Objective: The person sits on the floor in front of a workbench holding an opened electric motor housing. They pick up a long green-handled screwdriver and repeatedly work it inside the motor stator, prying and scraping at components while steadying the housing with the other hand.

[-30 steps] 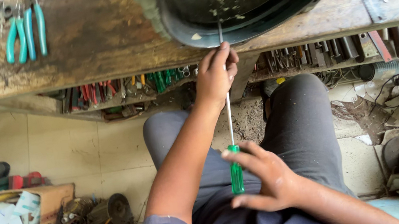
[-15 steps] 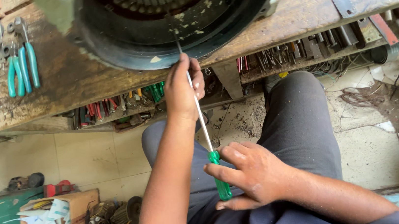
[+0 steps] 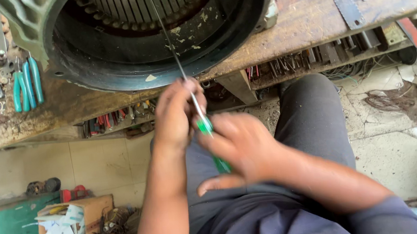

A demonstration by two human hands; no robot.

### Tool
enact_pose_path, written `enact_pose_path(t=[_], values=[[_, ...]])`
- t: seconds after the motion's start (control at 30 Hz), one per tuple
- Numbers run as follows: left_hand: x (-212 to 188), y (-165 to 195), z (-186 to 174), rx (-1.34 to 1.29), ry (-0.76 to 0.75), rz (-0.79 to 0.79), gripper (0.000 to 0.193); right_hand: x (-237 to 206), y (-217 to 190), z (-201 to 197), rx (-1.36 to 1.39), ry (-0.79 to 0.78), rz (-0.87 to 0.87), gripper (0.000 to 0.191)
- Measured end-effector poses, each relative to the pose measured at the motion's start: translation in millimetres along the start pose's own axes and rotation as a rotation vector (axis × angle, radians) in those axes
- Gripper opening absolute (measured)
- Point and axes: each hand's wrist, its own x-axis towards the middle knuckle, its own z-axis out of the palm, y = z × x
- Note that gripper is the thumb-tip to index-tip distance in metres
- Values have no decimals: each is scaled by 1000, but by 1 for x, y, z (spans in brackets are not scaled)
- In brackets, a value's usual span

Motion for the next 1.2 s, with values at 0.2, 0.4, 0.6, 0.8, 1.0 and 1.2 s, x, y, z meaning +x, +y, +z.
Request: enact_pose_path(t=[0.2,0.4,0.6,0.8,1.0,1.2], values=[[-25,4,5,-20,9,-57,39,10,-20,-13,-170,-56,3,54],[-37,3,-10,4,107,-12,42,52,9,3,-235,-43,-21,43],[-58,-2,-28,218,88,58,45,29,17,2,-110,-31,-17,48],[-69,-4,-42,329,171,95,44,50,26,9,-170,-30,72,47],[-81,2,-58,363,183,89,47,18,-4,-12,-59,37,5,56],[-84,-7,-60,429,148,103,46,36,16,13,-18,115,228,55]])
